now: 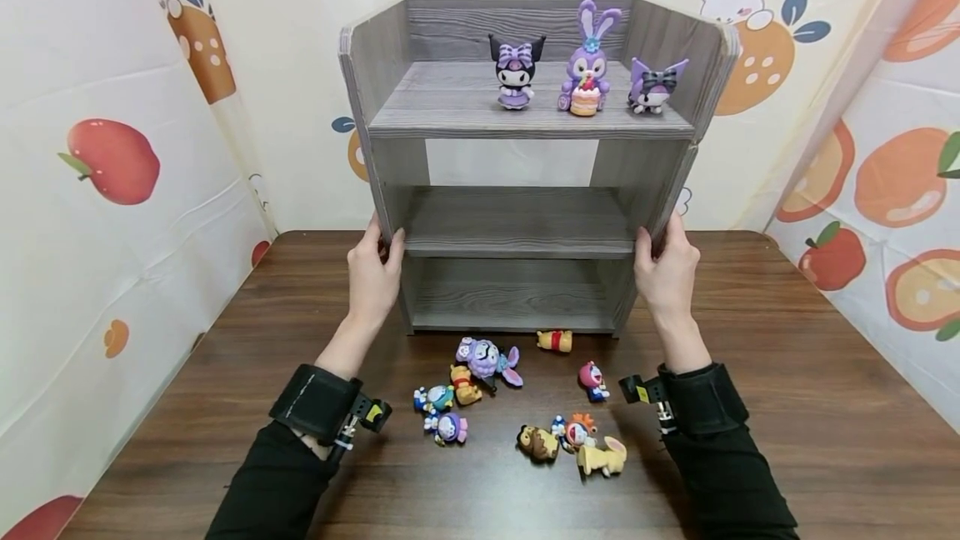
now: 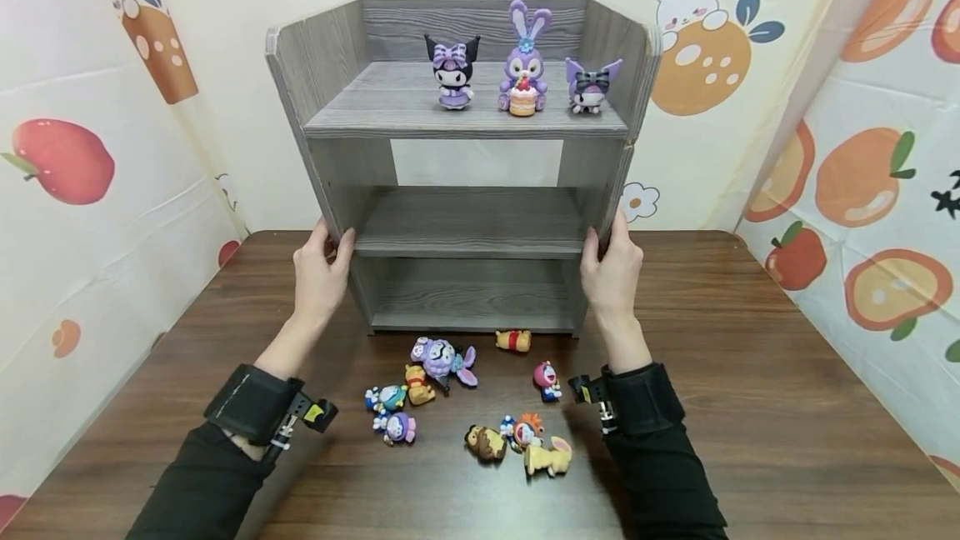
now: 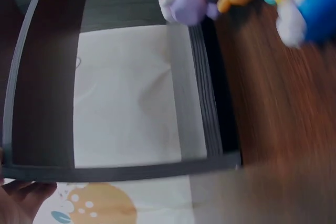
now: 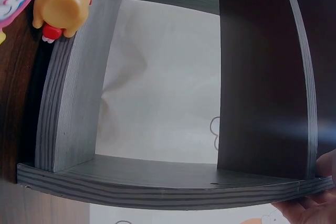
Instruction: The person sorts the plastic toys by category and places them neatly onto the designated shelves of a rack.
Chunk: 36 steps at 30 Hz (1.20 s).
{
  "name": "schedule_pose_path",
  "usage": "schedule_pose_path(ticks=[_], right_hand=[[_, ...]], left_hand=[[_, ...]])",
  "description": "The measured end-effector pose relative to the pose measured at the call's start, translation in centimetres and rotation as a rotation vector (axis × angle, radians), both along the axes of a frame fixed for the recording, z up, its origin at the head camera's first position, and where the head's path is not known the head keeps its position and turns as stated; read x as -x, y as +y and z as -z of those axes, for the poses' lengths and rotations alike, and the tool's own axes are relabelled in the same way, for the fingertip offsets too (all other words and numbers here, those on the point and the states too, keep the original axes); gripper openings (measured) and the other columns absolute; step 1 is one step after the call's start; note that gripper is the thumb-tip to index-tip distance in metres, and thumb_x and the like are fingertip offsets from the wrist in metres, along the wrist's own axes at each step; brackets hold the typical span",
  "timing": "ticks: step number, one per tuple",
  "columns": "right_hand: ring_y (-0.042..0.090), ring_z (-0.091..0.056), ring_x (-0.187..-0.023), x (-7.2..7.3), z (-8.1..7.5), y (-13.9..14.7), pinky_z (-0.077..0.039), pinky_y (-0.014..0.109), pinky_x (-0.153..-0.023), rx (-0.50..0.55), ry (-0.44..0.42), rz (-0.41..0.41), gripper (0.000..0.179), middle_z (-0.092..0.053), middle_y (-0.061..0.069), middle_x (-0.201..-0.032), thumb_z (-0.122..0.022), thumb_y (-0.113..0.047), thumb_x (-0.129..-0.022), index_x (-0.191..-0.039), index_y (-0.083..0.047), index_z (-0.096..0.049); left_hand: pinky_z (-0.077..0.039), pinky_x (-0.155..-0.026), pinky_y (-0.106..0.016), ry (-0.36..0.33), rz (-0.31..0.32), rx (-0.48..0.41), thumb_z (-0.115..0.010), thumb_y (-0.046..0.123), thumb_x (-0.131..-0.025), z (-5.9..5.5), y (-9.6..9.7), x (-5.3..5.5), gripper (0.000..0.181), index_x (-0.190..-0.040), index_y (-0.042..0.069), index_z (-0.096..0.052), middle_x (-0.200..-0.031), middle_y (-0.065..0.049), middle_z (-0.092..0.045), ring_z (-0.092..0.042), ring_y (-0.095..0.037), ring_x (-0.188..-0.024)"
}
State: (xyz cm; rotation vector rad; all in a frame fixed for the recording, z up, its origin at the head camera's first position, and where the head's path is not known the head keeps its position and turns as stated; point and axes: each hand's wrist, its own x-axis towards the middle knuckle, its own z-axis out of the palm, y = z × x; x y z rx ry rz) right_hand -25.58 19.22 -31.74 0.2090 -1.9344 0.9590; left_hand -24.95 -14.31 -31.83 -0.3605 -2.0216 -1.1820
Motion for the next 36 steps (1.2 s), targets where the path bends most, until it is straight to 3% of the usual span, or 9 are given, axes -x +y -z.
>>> schedule_pose_path(ticks=[3, 6, 12, 15, 18, 24, 27, 31, 36], right_hand=[[-0.003, -0.042, -0.049, 0.0, 0.0, 0.0, -0.029, 0.01, -0.042, 0.001, -0.003, -0.002, 0.027, -0.061, 0.021, -0.074, -0.051, 0.001, -0.083, -0.109, 0.006, -0.052], [-0.002, -0.044, -0.051, 0.0, 0.1, 0.1, -0.03, 0.009, -0.042, 0.002, -0.007, -0.008, 0.027, -0.062, 0.021, -0.076, -0.051, 0.001, -0.083, -0.109, 0.006, -0.052], [0.001, -0.045, -0.051, 0.0, 0.1, 0.2, -0.03, 0.009, -0.043, 0.002, -0.011, -0.012, 0.027, -0.061, 0.02, -0.075, -0.051, 0.002, -0.082, -0.109, 0.006, -0.052], [0.002, -0.043, -0.048, 0.0, 0.2, 0.3, -0.029, 0.01, -0.042, -0.001, -0.008, -0.008, 0.025, -0.059, 0.018, -0.068, -0.051, 0.002, -0.082, -0.108, 0.006, -0.052], [0.001, -0.042, -0.047, -0.1, 0.2, 0.4, -0.029, 0.01, -0.042, -0.007, -0.007, -0.008, 0.026, -0.058, 0.017, -0.066, -0.051, 0.002, -0.082, -0.108, 0.006, -0.052], [-0.001, -0.043, -0.049, -0.2, 0.0, 0.4, -0.03, 0.009, -0.043, -0.01, -0.011, -0.01, 0.027, -0.059, 0.018, -0.069, -0.051, 0.001, -0.083, -0.109, 0.006, -0.052], [-0.004, -0.043, -0.05, -0.1, -0.1, 0.3, -0.03, 0.009, -0.044, -0.007, -0.015, -0.015, 0.026, -0.06, 0.019, -0.071, -0.051, 0.001, -0.083, -0.108, 0.006, -0.052], [-0.005, -0.045, -0.053, -0.1, -0.1, 0.2, -0.031, 0.008, -0.044, 0.001, -0.02, -0.023, 0.027, -0.062, 0.021, -0.076, -0.051, 0.002, -0.082, -0.109, 0.006, -0.051], [0.015, -0.054, -0.057, 0.0, -0.1, 0.1, -0.031, 0.007, -0.045, 0.002, -0.027, -0.035, 0.028, -0.062, 0.023, -0.083, -0.05, 0.002, -0.083, -0.111, 0.007, -0.05]], left_hand=[[-0.049, -0.067, -0.039, -0.053, -0.03, 0.129, -0.049, 0.011, -0.09, -0.2, -0.6, -0.1, 0.028, -0.112, -0.007, -0.051, -0.098, -0.022, -0.06, -0.06, -0.03, -0.086], [-0.048, -0.055, -0.036, -0.109, -0.114, 0.298, -0.05, 0.015, -0.09, -1.0, -0.8, -0.8, 0.022, -0.093, -0.007, -0.056, -0.079, -0.019, -0.062, -0.061, -0.027, -0.068], [-0.034, -0.033, -0.035, -0.19, -0.359, 0.669, -0.055, 0.019, -0.086, -3.1, -0.4, -3.2, 0.027, -0.069, -0.001, -0.055, -0.053, -0.013, -0.053, -0.048, -0.025, -0.04], [-0.034, -0.033, -0.036, -0.211, -0.398, 0.791, -0.057, 0.021, -0.084, -4.0, 0.6, -4.6, 0.029, -0.064, 0.0, -0.055, -0.051, -0.014, -0.052, -0.049, -0.027, -0.041], [-0.038, -0.035, -0.039, -0.245, -0.354, 0.889, -0.058, 0.023, -0.083, -4.8, 2.1, -5.9, 0.031, -0.06, 0.003, -0.055, -0.054, -0.014, -0.056, -0.053, -0.029, -0.045], [-0.041, -0.039, -0.037, -0.269, -0.142, 1.043, -0.062, 0.024, -0.08, -5.3, 4.9, -7.5, 0.028, -0.058, 0.01, -0.054, -0.057, -0.005, -0.055, -0.052, -0.021, -0.047], [-0.042, -0.04, -0.035, -0.242, -0.048, 1.103, -0.065, 0.023, -0.078, -4.9, 5.8, -7.8, 0.024, -0.059, 0.01, -0.056, -0.058, -0.003, -0.056, -0.052, -0.018, -0.047], [-0.046, -0.047, -0.036, -0.262, 0.077, 1.168, -0.068, 0.019, -0.075, -3.8, 6.8, -7.5, 0.016, -0.069, 0.007, -0.06, -0.067, -0.005, -0.058, -0.057, -0.02, -0.057], [-0.049, -0.057, -0.033, -0.343, 0.188, 1.249, -0.074, 0.016, -0.07, -2.0, 7.8, -6.9, 0.024, -0.087, 0.004, -0.061, -0.081, -0.008, -0.057, -0.058, -0.022, -0.074]])
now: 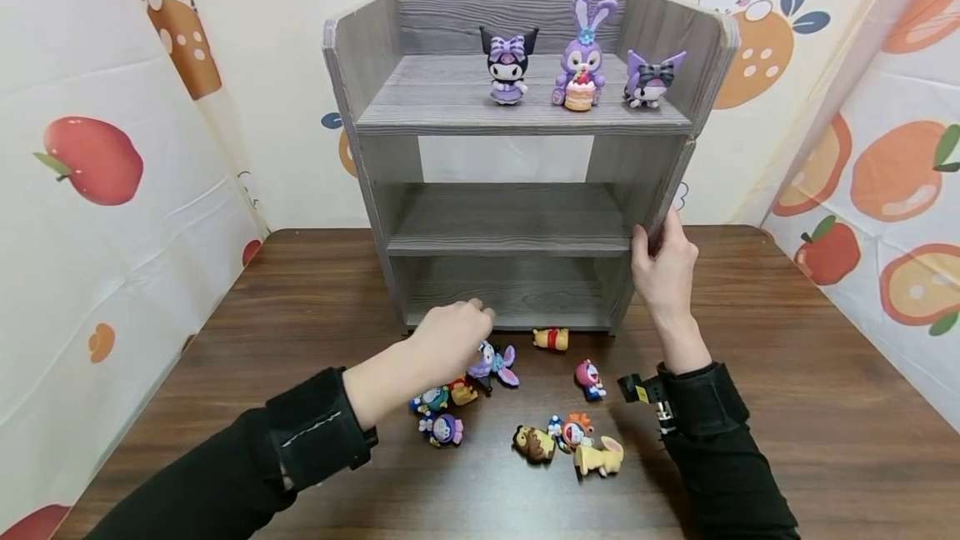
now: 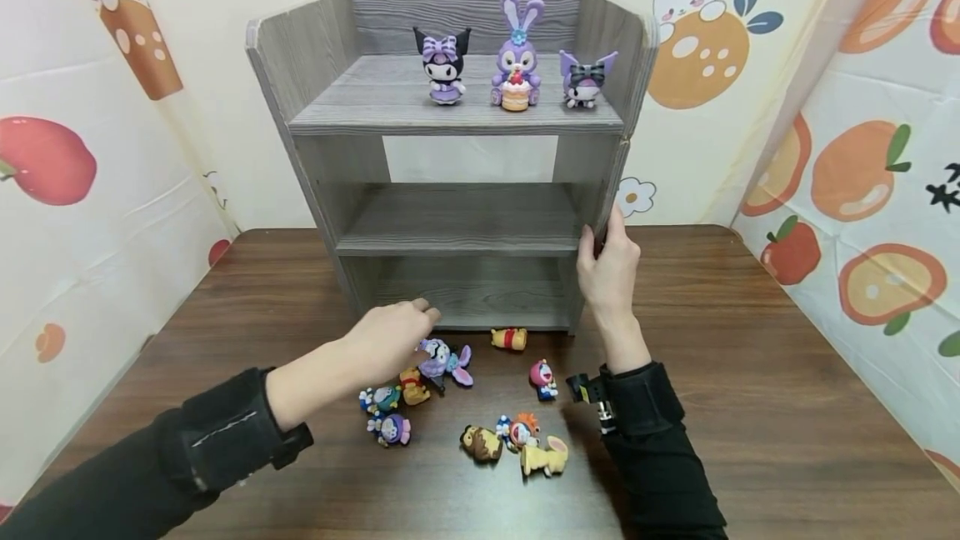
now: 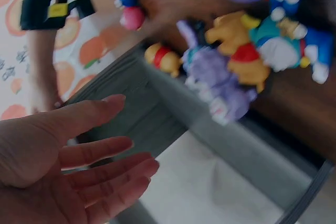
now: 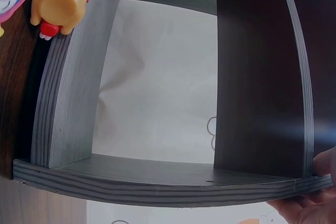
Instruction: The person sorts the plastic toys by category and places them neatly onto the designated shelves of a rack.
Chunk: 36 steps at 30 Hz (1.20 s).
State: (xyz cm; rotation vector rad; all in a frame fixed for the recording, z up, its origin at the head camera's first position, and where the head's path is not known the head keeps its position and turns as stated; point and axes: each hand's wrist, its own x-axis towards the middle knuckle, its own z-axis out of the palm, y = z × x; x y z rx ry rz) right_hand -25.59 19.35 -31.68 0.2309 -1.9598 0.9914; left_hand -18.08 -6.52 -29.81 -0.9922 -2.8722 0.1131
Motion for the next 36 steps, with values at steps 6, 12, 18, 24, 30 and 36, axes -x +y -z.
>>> schedule_pose_path(ticks=[6, 12, 18, 24, 30, 36], right_hand=[[0.023, -0.056, -0.059, 0.1, 0.0, 0.1, -0.031, 0.006, -0.046, 0.003, 0.0, -0.003, 0.03, -0.062, 0.024, -0.086, -0.05, 0.003, -0.083, -0.112, 0.007, -0.049], [0.014, -0.05, -0.054, 0.0, -0.1, 0.0, -0.031, 0.008, -0.045, -0.008, 0.006, 0.015, 0.029, -0.063, 0.022, -0.081, -0.051, 0.002, -0.082, -0.111, 0.007, -0.051], [0.02, -0.053, -0.057, 0.0, 0.0, 0.0, -0.031, 0.008, -0.045, -0.001, 0.0, 0.01, 0.029, -0.063, 0.023, -0.083, -0.05, 0.003, -0.082, -0.111, 0.007, -0.05], [0.001, -0.048, -0.055, 0.0, 0.0, 0.0, -0.031, 0.008, -0.044, 0.0, 0.005, 0.013, 0.029, -0.063, 0.022, -0.082, -0.051, 0.002, -0.082, -0.11, 0.007, -0.051], [0.0, -0.042, -0.049, 0.0, 0.0, 0.0, -0.03, 0.01, -0.043, -0.006, 0.012, 0.019, 0.029, -0.06, 0.018, -0.07, -0.051, 0.002, -0.081, -0.11, 0.006, -0.051], [0.003, -0.041, -0.046, 0.1, -0.1, 0.0, -0.029, 0.011, -0.042, -0.005, 0.017, 0.017, 0.028, -0.057, 0.016, -0.064, -0.05, 0.002, -0.081, -0.109, 0.006, -0.052]], left_hand=[[-0.049, -0.061, -0.03, -0.065, 0.012, 0.06, -0.078, 0.024, -0.066, 2.4, 0.5, 0.8, 0.042, -0.099, 0.004, -0.06, -0.089, -0.008, -0.055, -0.054, -0.021, -0.081], [-0.048, -0.071, -0.034, -0.128, -0.003, 0.063, -0.08, 0.026, -0.062, 4.3, 0.5, 1.5, 0.062, -0.115, 0.006, -0.055, -0.102, -0.009, -0.054, -0.053, -0.024, -0.094], [-0.046, -0.075, -0.036, -0.168, -0.009, 0.075, -0.08, 0.03, -0.063, 5.7, 0.7, 1.8, 0.066, -0.12, 0.01, -0.053, -0.108, -0.007, -0.053, -0.051, -0.026, -0.099], [-0.045, -0.074, -0.037, -0.172, 0.0, 0.075, -0.077, 0.027, -0.067, 6.5, 0.9, 2.0, 0.056, -0.117, 0.014, -0.057, -0.104, -0.005, -0.056, -0.054, -0.024, -0.092], [-0.046, -0.067, -0.033, -0.141, 0.029, 0.055, -0.078, 0.016, -0.064, 6.8, 0.9, 2.2, 0.03, -0.092, 0.014, -0.067, -0.088, -0.003, -0.058, -0.056, -0.022, -0.079], [-0.047, -0.063, -0.033, -0.185, 0.038, -0.043, -0.079, 0.019, -0.061, 6.8, 0.3, 2.7, 0.04, -0.098, 0.012, -0.065, -0.09, -0.002, -0.06, -0.057, -0.018, -0.079]])
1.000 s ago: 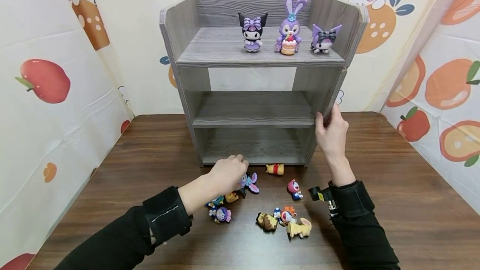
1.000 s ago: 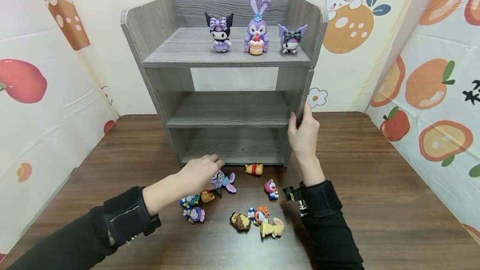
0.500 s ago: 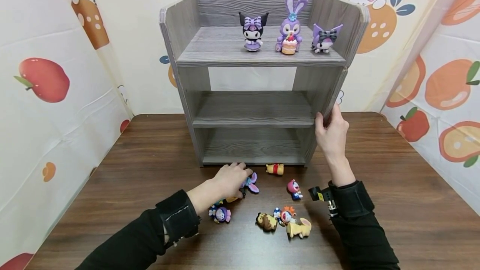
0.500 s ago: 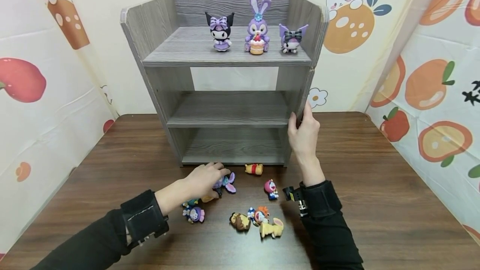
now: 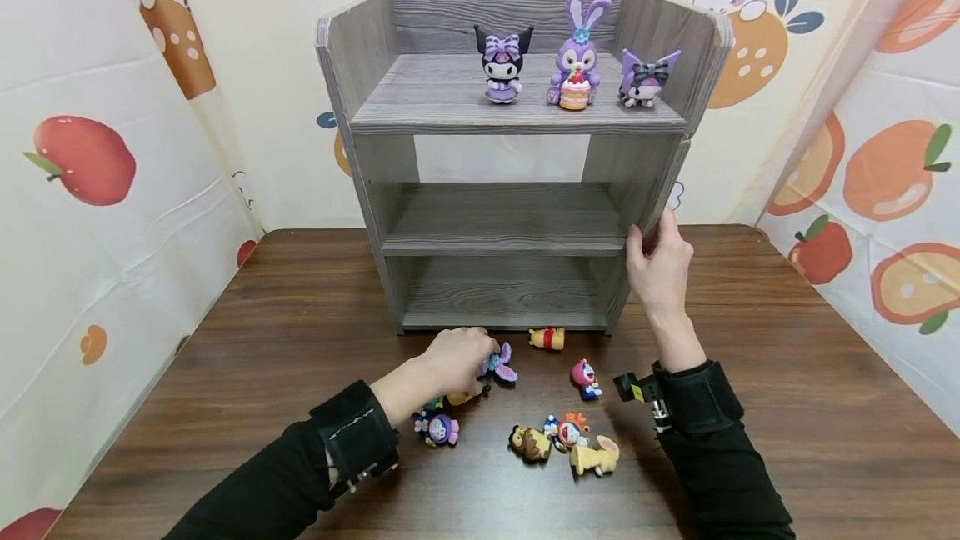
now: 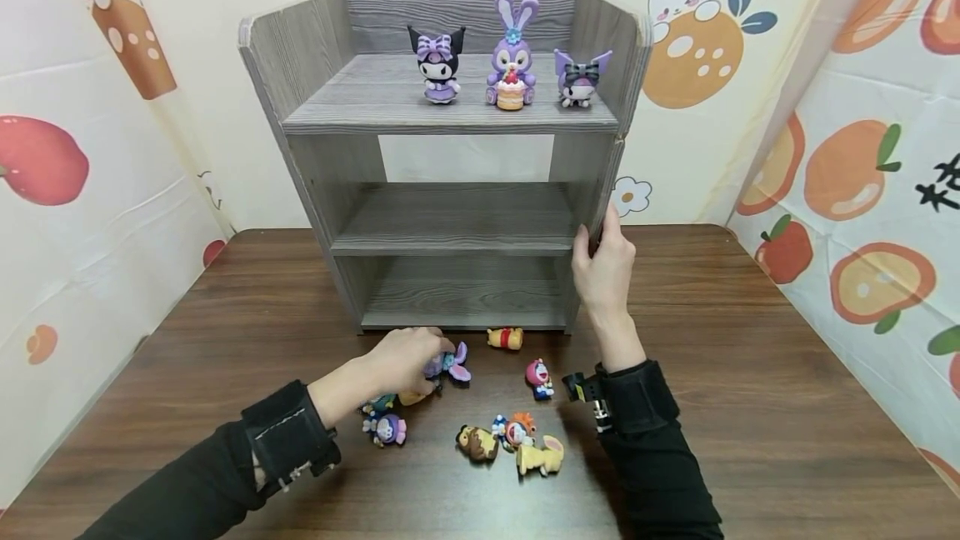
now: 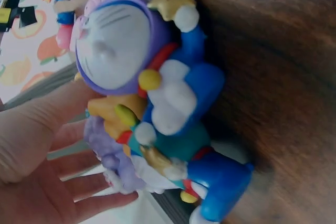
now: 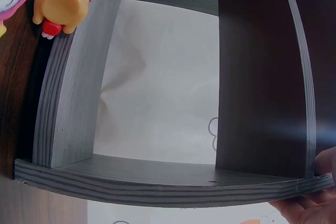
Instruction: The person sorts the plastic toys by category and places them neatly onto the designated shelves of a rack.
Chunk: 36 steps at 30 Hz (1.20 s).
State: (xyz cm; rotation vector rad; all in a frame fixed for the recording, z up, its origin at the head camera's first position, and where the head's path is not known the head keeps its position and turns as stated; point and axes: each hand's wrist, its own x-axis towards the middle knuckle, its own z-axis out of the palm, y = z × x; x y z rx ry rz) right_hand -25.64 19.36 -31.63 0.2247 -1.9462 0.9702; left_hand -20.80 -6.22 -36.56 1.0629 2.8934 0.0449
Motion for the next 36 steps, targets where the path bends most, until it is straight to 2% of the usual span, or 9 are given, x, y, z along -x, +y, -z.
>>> schedule_pose_path(ticks=[4, 8, 11, 17, 20, 24, 27, 30, 36], right_hand=[[0.004, -0.041, -0.046, 0.0, 0.1, 0.0, -0.029, 0.011, -0.042, -0.001, 0.005, 0.003, 0.029, -0.057, 0.016, -0.065, -0.05, 0.002, -0.082, -0.11, 0.006, -0.052], [0.003, -0.041, -0.046, 0.1, 0.1, 0.0, -0.029, 0.012, -0.043, -0.004, 0.009, 0.004, 0.029, -0.056, 0.016, -0.064, -0.05, 0.002, -0.082, -0.11, 0.006, -0.052], [0.003, -0.04, -0.046, 0.1, 0.1, 0.0, -0.029, 0.012, -0.043, -0.004, 0.013, 0.008, 0.029, -0.056, 0.016, -0.063, -0.049, 0.002, -0.082, -0.11, 0.006, -0.052], [0.006, -0.041, -0.046, 0.2, 0.2, 0.1, -0.029, 0.012, -0.043, -0.008, 0.02, 0.01, 0.029, -0.056, 0.016, -0.064, -0.049, 0.001, -0.082, -0.111, 0.005, -0.052], [0.007, -0.041, -0.046, 0.2, 0.2, 0.1, -0.029, 0.012, -0.043, -0.01, 0.019, 0.012, 0.03, -0.056, 0.016, -0.064, -0.049, 0.001, -0.081, -0.111, 0.005, -0.052], [0.007, -0.041, -0.046, 0.2, 0.2, 0.0, -0.029, 0.012, -0.043, -0.015, 0.015, 0.014, 0.029, -0.056, 0.015, -0.063, -0.049, 0.001, -0.081, -0.11, 0.005, -0.052], [0.008, -0.041, -0.046, 0.2, 0.2, 0.0, -0.029, 0.012, -0.043, -0.016, 0.012, 0.012, 0.029, -0.056, 0.015, -0.064, -0.049, 0.001, -0.082, -0.11, 0.005, -0.052], [0.009, -0.041, -0.046, 0.1, 0.2, 0.1, -0.029, 0.012, -0.043, -0.012, 0.009, 0.011, 0.029, -0.057, 0.015, -0.066, -0.05, 0.001, -0.082, -0.111, 0.005, -0.052], [0.008, -0.041, -0.047, 0.1, 0.1, 0.0, -0.029, 0.012, -0.043, -0.007, 0.011, 0.009, 0.029, -0.057, 0.015, -0.066, -0.049, 0.002, -0.082, -0.111, 0.005, -0.052]], left_hand=[[-0.045, -0.06, -0.031, -0.087, -0.024, -0.126, -0.075, 0.017, -0.063, 0.1, -0.7, 0.6, 0.05, -0.11, 0.009, -0.061, -0.1, -0.004, -0.06, -0.054, -0.014, -0.074], [-0.044, -0.068, -0.031, -0.161, -0.045, -0.283, -0.075, 0.016, -0.065, 0.3, -1.6, 1.2, 0.051, -0.112, 0.003, -0.059, -0.106, -0.009, -0.06, -0.054, -0.016, -0.08], [-0.044, -0.078, -0.034, -0.185, -0.044, -0.389, -0.075, 0.016, -0.066, 0.3, -2.3, 1.5, 0.051, -0.111, 0.0, -0.058, -0.107, -0.012, -0.059, -0.055, -0.021, -0.091], [-0.043, -0.08, -0.036, -0.237, -0.019, -0.567, -0.074, 0.014, -0.066, 0.7, -4.0, 2.2, 0.048, -0.108, -0.001, -0.057, -0.104, -0.012, -0.06, -0.055, -0.022, -0.095], [-0.044, -0.081, -0.036, -0.328, -0.004, -0.656, -0.072, 0.012, -0.068, 1.2, -5.1, 2.6, 0.047, -0.11, -0.003, -0.055, -0.106, -0.014, -0.058, -0.054, -0.022, -0.096], [-0.044, -0.081, -0.036, -0.5, -0.027, -0.794, -0.068, 0.005, -0.07, 1.7, -6.5, 2.8, 0.047, -0.111, -0.007, -0.049, -0.111, -0.02, -0.052, -0.052, -0.027, -0.099], [-0.044, -0.08, -0.036, -0.58, -0.072, -0.848, -0.067, 0.004, -0.071, 1.6, -7.4, 2.7, 0.047, -0.112, -0.007, -0.046, -0.115, -0.022, -0.048, -0.05, -0.03, -0.101], [-0.045, -0.077, -0.034, -0.609, -0.09, -0.867, -0.068, 0.003, -0.071, 1.4, -8.0, 2.5, 0.047, -0.111, -0.007, -0.043, -0.115, -0.022, -0.045, -0.051, -0.03, -0.099], [-0.046, -0.078, -0.035, -0.594, -0.061, -0.906, -0.07, -0.002, -0.07, 1.6, -8.6, 1.6, 0.051, -0.11, -0.009, -0.039, -0.108, -0.021, -0.046, -0.053, -0.028, -0.094]])
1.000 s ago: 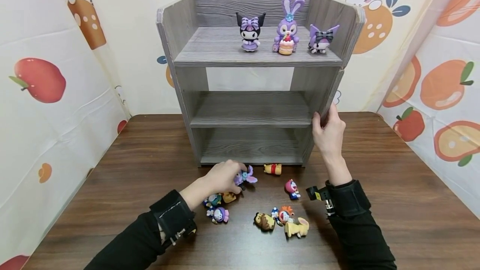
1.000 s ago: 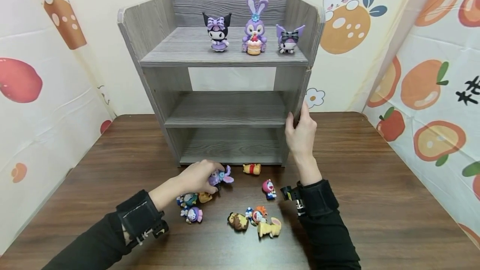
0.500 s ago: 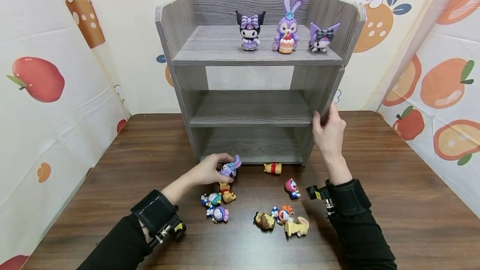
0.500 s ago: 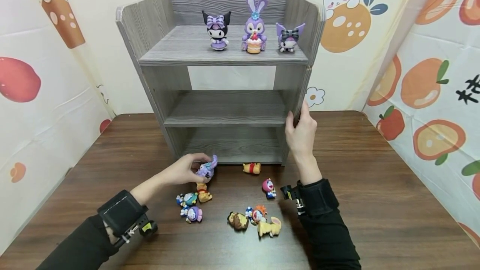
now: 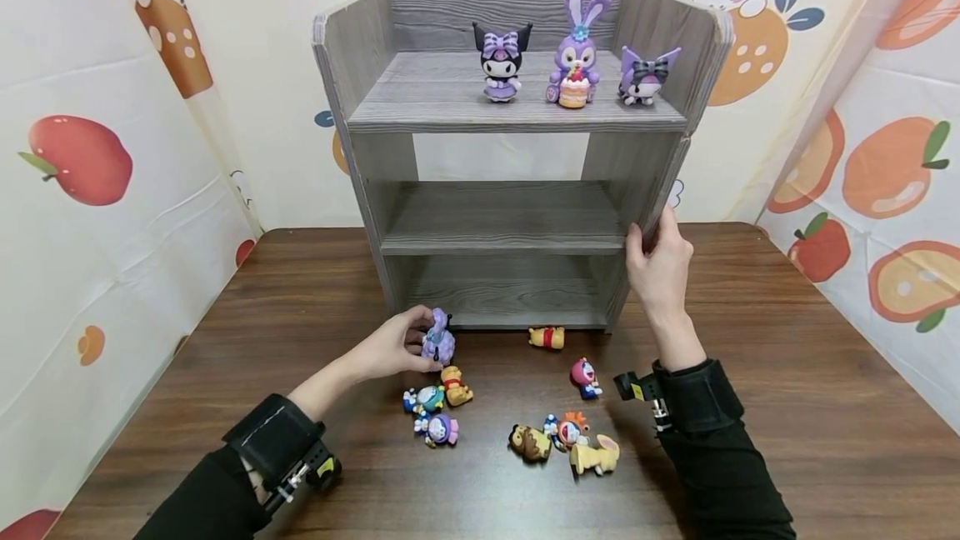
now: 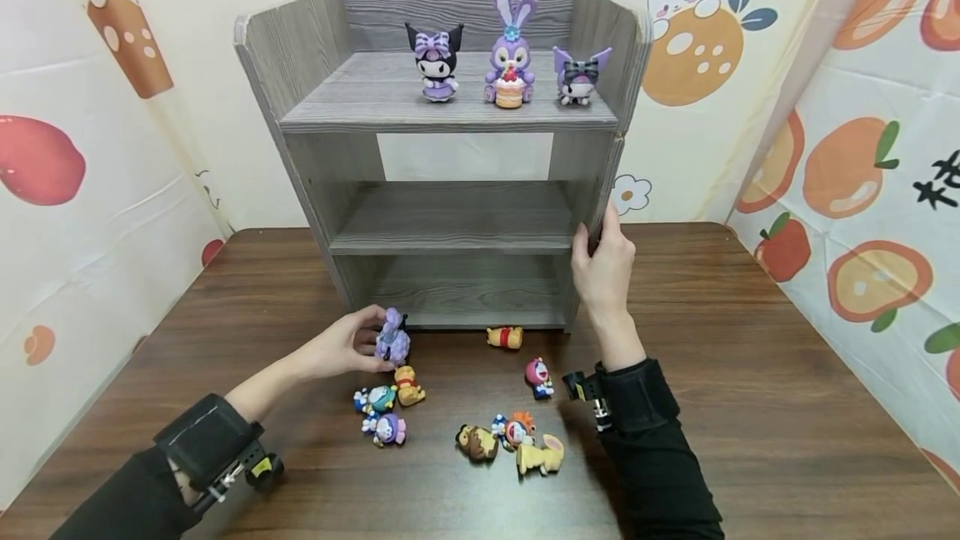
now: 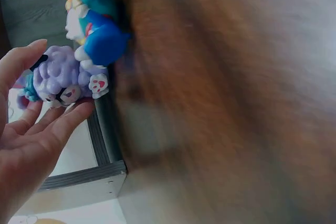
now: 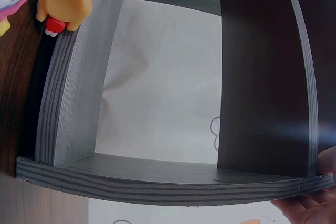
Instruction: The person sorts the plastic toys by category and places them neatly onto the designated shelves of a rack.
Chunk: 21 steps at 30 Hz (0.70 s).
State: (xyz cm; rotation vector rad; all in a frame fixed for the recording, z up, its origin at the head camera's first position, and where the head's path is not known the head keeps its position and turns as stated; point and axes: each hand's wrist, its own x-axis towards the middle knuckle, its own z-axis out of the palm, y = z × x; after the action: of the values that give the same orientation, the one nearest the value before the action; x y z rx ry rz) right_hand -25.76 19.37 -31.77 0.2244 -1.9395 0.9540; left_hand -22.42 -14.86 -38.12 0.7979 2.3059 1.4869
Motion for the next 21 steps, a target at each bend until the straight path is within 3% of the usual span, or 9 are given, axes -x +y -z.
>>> schedule_pose_path(ticks=[6, 12, 16, 21], right_hand=[[0.007, -0.04, -0.046, 0.0, -0.1, 0.0, -0.028, 0.013, -0.042, -0.003, 0.007, 0.008, 0.03, -0.056, 0.015, -0.065, -0.05, 0.002, -0.082, -0.111, 0.006, -0.052], [0.006, -0.04, -0.046, 0.0, 0.0, 0.0, -0.029, 0.013, -0.043, -0.002, 0.007, 0.006, 0.03, -0.056, 0.015, -0.063, -0.05, 0.002, -0.081, -0.111, 0.006, -0.052], [0.007, -0.041, -0.046, 0.0, 0.0, 0.0, -0.029, 0.012, -0.042, 0.003, 0.008, 0.003, 0.031, -0.056, 0.015, -0.064, -0.05, 0.002, -0.081, -0.112, 0.006, -0.052], [0.008, -0.04, -0.045, 0.0, 0.0, 0.0, -0.029, 0.013, -0.042, 0.002, 0.009, 0.007, 0.031, -0.055, 0.014, -0.062, -0.05, 0.002, -0.081, -0.112, 0.005, -0.052]], left_hand=[[-0.045, -0.08, -0.035, 0.005, -0.014, -0.04, -0.071, -0.004, -0.069, 0.5, -0.6, -0.9, 0.05, -0.107, -0.009, -0.039, -0.108, -0.022, -0.044, -0.051, -0.034, -0.102], [-0.044, -0.081, -0.035, -0.122, -0.042, -0.13, -0.067, -0.006, -0.073, 0.5, -1.6, -1.4, 0.047, -0.112, -0.014, -0.041, -0.114, -0.027, -0.045, -0.049, -0.038, -0.105], [-0.047, -0.077, -0.031, -0.186, -0.078, -0.144, -0.065, -0.005, -0.075, 0.2, -2.0, -1.4, 0.045, -0.113, -0.015, -0.042, -0.114, -0.027, -0.047, -0.051, -0.036, -0.103], [-0.047, -0.074, -0.03, -0.161, -0.103, -0.105, -0.067, -0.005, -0.072, 0.0, -2.1, -0.7, 0.052, -0.114, -0.015, -0.037, -0.111, -0.027, -0.048, -0.052, -0.036, -0.1]])
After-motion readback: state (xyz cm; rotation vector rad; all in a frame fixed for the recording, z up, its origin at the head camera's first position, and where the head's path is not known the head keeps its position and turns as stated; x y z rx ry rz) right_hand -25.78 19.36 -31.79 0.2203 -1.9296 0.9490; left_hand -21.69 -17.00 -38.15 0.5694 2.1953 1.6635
